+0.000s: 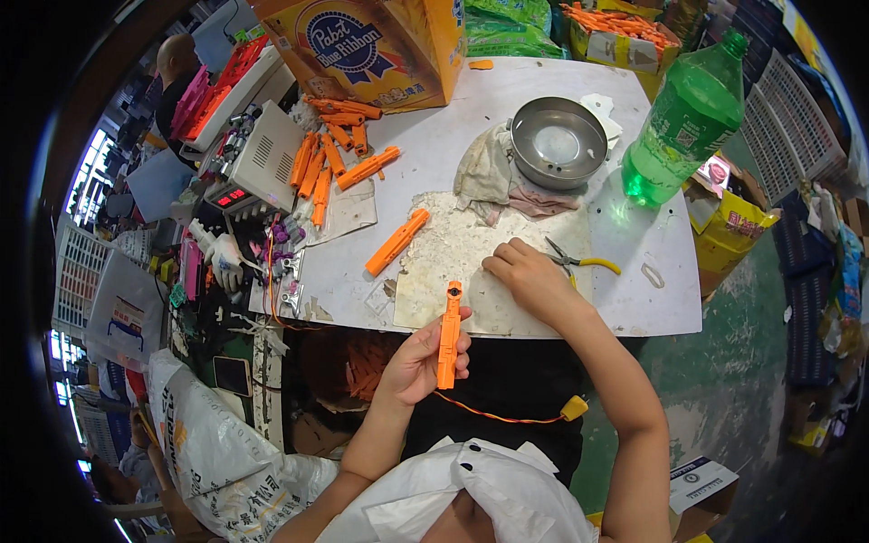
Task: The person assembles small orange plastic components on a cluttered workbench. They insert small metal rings into the plastic pieces and use pliers to secure them. The person handles the parts one at a time, picking them up from a pile and placing them back down after assembly.
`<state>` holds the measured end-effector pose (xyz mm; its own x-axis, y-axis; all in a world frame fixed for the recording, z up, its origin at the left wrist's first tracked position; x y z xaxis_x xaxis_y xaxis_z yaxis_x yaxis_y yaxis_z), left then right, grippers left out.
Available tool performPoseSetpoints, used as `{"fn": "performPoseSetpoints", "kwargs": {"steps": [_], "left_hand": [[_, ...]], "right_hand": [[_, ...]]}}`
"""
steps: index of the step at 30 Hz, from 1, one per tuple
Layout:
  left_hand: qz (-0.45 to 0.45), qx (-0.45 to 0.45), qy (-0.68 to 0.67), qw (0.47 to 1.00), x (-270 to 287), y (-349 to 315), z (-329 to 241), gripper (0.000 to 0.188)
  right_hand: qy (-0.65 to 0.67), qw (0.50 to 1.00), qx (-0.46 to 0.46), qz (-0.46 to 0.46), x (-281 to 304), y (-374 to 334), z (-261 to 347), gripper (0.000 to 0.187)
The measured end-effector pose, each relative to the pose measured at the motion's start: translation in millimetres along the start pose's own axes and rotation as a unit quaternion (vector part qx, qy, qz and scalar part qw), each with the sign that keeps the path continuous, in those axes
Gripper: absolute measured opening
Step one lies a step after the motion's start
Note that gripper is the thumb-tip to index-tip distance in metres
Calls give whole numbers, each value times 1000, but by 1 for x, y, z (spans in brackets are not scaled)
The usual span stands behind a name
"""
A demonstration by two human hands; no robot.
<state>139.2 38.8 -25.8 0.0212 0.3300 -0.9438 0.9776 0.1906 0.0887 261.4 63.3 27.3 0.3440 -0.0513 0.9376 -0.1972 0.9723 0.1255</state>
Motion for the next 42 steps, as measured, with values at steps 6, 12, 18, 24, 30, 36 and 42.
{"fn": "performPoseSetpoints", "kwargs": {"steps": [6, 12, 18, 24, 30, 36, 42], "left_hand": [[6, 8, 23, 1000, -5, 2, 0, 48], [4, 8, 10, 1000, -6, 0, 1, 52], [14, 28, 11, 999, -8, 4, 11, 50], [17, 41, 27, 999, -14, 9, 19, 48], [10, 47, 39, 998, -13, 9, 22, 46], [1, 44, 41, 998, -11, 9, 22, 45], [-4, 43, 48, 998, -11, 9, 22, 45]], "right_hand": [[23, 1000, -15, 5, -6, 0, 2, 15], [249, 959, -103, -93, 18, -15, -10, 20], [404, 897, -77, -164, 32, -31, 9, 13], [351, 916, -90, -173, 39, -35, 19, 15], [270, 939, -87, -192, 45, -38, 30, 17], [201, 955, -83, -203, 50, -42, 39, 20], [162, 963, -72, -201, 51, -41, 45, 23]]}}
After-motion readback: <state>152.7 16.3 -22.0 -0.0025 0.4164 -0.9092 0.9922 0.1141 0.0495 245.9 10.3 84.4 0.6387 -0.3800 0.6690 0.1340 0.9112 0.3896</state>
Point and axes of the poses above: each hand's wrist, its own y-axis towards the middle knuckle, its own x-axis out of the back of the hand, z = x × y, the point moved 10 cm from there along y, towards the middle knuckle, and after that the axes turned 14 degrees about z, right-handed, at the moved point
